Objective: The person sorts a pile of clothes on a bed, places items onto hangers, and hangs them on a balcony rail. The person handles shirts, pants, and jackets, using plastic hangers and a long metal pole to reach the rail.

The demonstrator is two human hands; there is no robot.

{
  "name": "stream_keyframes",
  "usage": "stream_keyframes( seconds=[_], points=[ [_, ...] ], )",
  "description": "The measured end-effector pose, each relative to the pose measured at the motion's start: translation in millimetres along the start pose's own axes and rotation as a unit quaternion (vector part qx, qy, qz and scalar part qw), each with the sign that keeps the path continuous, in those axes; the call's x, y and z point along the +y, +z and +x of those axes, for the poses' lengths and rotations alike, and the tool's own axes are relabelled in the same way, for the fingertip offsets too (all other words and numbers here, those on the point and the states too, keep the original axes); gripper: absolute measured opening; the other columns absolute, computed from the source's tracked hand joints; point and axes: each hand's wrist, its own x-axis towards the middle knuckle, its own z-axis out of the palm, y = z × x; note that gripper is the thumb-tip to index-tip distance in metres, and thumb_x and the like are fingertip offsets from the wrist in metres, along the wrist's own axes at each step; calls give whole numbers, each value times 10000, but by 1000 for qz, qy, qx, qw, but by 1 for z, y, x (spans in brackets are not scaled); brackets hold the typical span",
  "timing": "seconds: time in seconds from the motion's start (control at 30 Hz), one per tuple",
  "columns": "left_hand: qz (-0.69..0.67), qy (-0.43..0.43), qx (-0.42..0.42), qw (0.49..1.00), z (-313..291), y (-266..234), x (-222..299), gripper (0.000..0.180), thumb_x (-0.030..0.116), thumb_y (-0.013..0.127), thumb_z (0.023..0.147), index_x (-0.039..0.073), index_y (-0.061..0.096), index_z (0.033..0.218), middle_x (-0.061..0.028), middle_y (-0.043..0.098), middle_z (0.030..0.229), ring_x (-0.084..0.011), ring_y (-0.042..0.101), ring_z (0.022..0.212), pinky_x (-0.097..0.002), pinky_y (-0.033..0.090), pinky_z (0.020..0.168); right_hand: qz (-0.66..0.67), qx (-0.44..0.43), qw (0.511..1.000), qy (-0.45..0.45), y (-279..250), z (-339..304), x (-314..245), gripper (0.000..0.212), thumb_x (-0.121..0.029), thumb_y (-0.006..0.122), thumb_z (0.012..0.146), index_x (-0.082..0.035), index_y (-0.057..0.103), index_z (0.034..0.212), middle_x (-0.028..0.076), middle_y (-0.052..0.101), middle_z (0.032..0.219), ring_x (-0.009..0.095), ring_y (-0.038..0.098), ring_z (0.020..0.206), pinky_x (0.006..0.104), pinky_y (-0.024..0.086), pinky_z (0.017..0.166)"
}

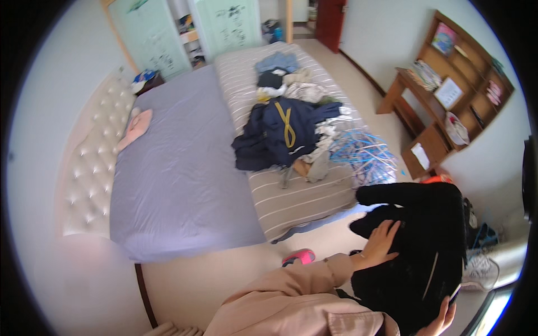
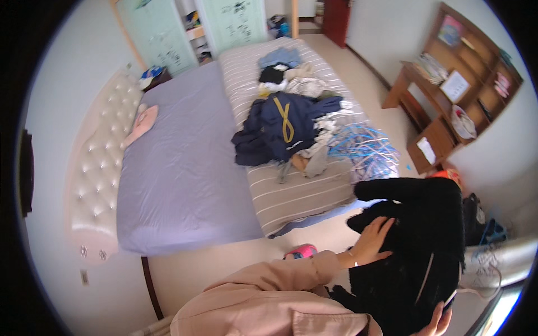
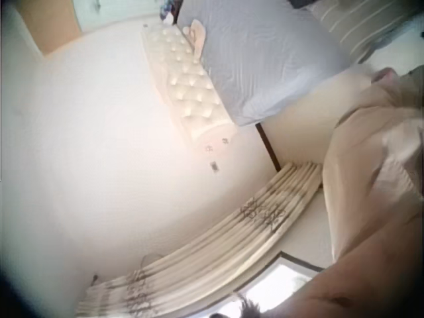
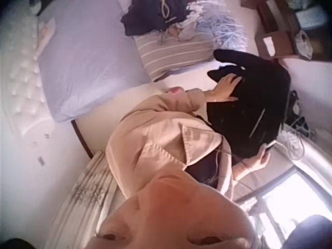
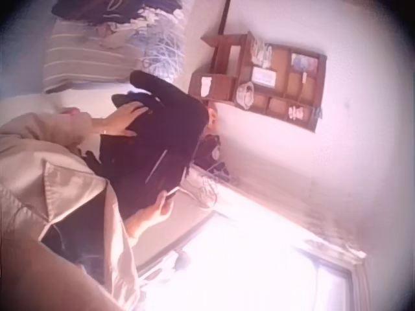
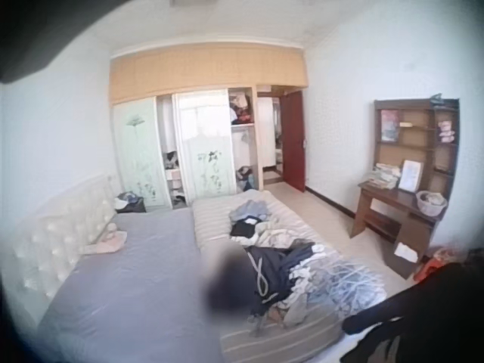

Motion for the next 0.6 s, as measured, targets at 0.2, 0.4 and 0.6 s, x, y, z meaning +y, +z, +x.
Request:
stream_keyframes(
  seconds=[0.2,0.4,0.6],
  points=[
    [24,-36,11,999,-2,1,9,853,197,724,646,27,217,1311,-258,342,1217,-403,397,1093,-398,371,916,66,-134,988,35,-2,-3,-9,54,-40,619,762,-30,568,775,-38,532,693,42,457,639,174,348,622],
    [-12,9,19,1000,17,21,10,555,202,662,706,19,378,1146,-224,390,1138,-384,425,1045,-392,408,842,76,-56,993,78,-13,-8,-17,169,-45,636,735,-66,483,665,-58,436,607,15,396,605,143,292,595],
    [5,25,48,999,38,26,-24,640,257,769,578,-16,422,1042,-165,419,994,-318,418,944,-381,350,853,-12,-105,989,106,-5,-2,-25,220,-188,691,689,-15,557,660,-31,464,570,62,404,558,232,306,487]
  ],
)
